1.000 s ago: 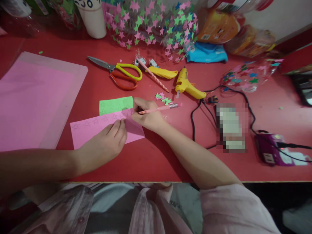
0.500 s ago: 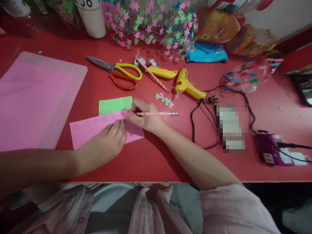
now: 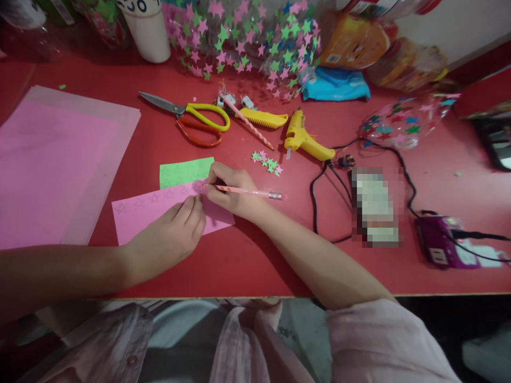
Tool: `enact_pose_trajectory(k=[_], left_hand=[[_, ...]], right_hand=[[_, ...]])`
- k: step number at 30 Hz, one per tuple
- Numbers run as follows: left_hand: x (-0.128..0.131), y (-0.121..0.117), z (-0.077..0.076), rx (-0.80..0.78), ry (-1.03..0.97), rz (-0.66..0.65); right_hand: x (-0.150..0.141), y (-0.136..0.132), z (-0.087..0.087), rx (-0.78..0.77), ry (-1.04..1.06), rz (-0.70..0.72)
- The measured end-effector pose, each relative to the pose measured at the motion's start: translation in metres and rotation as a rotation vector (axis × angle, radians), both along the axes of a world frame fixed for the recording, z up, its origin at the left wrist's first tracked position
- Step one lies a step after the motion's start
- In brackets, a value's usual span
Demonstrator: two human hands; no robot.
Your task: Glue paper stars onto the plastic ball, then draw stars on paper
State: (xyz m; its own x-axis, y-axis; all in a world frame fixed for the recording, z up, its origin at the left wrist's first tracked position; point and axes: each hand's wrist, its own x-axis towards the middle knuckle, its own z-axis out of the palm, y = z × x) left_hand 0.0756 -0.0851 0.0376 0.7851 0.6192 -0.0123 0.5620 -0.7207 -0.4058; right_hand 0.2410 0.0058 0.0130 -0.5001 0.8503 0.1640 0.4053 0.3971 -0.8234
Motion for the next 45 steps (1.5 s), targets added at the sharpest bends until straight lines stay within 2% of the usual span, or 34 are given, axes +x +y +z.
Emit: enact_pose_trajectory(k=[11,16,24,34,45], left_hand=[[-0.0011,0.0009,-0.0018,0.021,-0.031,-0.004],[-0.0013,0.0012,-0.0013,0.034,-0.036,-0.012],[-0.0009,0.0008,-0.0026,0.024,-0.040,-0.004],[-0.0007,0.0002,-0.0020,0.022,-0.028,0.000],[-0.0006,-0.0001,-0.0020,0.019,-0.030,0.010]], right_hand=[[-0.0021,-0.0011,-0.0012,0.003,0.022,-0.121],[-0.0011,-0.0021,0.0018,0.058,-0.032,-0.170],[-0.0005,-0.0002,0.0018,0.027,-0.042,-0.210],[0.0000,-0.0022,0.0024,0.063,-0.045,-0.138],[0.0041,-0.0032,0.0006,0.084,-0.046,0.017]])
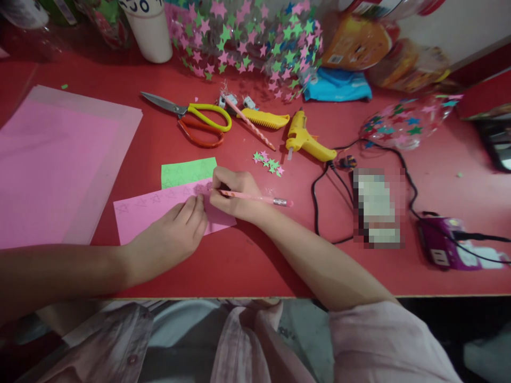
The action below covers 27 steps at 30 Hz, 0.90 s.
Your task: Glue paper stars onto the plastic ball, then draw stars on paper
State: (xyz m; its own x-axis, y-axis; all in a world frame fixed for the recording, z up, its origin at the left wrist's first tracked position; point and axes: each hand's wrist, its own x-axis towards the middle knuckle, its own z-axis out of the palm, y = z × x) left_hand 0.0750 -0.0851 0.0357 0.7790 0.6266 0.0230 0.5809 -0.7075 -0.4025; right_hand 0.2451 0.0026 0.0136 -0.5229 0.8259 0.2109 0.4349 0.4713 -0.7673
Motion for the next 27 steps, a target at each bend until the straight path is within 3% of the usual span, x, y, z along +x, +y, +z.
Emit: enact_pose_trajectory(k=[10,16,18,23,27], left_hand=[[0.000,0.000,0.000,0.022,0.025,-0.007],[-0.002,0.000,0.002,-0.007,0.015,-0.011],[-0.004,0.001,0.001,-0.018,-0.001,-0.007],[-0.007,0.009,-0.010,-0.053,-0.135,-0.015],[-0.007,0.022,-0.016,-0.181,-0.313,-0.039]], right_hand=[[-0.001,-0.002,0.004,-0.021,0.028,0.014],[-0.003,0.006,0.003,-0.045,0.233,-0.342],[-0.003,0.008,0.001,-0.014,0.243,-0.373],[-0.003,0.000,0.004,-0.005,0.222,-0.259],[-0.003,-0.008,0.005,0.111,-0.029,-0.099]])
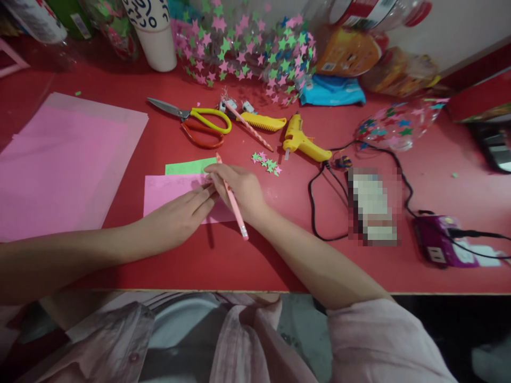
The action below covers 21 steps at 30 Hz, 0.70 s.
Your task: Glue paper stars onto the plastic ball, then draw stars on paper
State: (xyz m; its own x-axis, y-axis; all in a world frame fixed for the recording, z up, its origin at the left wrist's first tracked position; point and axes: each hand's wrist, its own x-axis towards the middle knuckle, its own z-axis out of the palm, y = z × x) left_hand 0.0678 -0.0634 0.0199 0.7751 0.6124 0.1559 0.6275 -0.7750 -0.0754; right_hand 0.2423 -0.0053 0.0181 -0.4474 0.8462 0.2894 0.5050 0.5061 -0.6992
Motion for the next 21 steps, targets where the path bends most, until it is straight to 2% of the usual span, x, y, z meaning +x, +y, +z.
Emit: enact_pose_trajectory(k=[3,6,8,11,13,19,21], left_hand=[[-0.007,0.013,0.010,-0.155,-0.066,-0.026],[-0.028,0.027,0.026,-0.296,-0.065,0.083],[-0.047,0.034,0.030,-0.285,-0.117,0.156],[-0.071,0.041,0.026,-0.342,-0.189,0.261],[-0.079,0.042,0.019,-0.368,-0.201,0.281],[-0.067,0.037,0.009,-0.388,-0.211,0.277],[-0.062,0.034,0.007,-0.379,-0.241,0.266]], right_hand=[[0.002,0.001,-0.005,0.113,-0.134,0.097],[0.006,0.007,-0.010,0.190,-0.164,0.125],[0.009,0.011,-0.012,0.212,-0.176,0.083],[0.011,0.014,-0.011,0.194,-0.166,0.014],[0.011,0.015,-0.010,0.190,-0.164,-0.009],[0.008,0.017,-0.008,0.289,-0.148,-0.017],[0.006,0.016,-0.005,0.277,-0.118,-0.009]])
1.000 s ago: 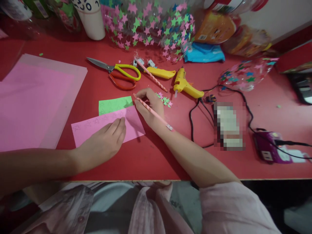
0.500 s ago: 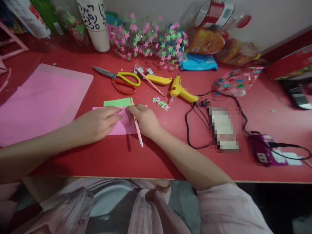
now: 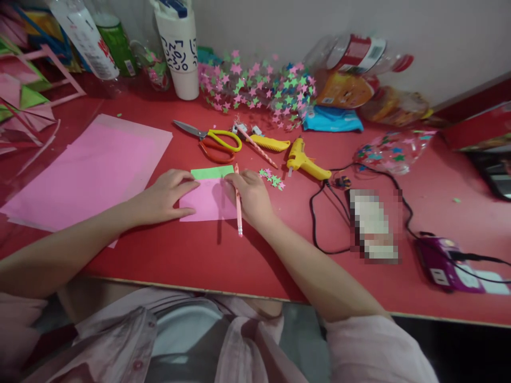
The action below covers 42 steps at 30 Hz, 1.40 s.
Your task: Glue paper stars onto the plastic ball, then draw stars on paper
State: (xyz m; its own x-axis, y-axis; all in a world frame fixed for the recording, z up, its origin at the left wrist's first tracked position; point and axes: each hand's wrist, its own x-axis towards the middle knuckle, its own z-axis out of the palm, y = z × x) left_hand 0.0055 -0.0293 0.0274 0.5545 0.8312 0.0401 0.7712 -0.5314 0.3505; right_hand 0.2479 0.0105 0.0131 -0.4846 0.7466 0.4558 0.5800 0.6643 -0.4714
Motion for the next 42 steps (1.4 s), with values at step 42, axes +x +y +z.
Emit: enact_pose_trajectory(k=[42], left_hand=[[-0.014,0.018,-0.009,-0.243,-0.371,-0.004]], right_hand=[[-0.043,-0.025,0.010,-0.706,0.228,0.237]])
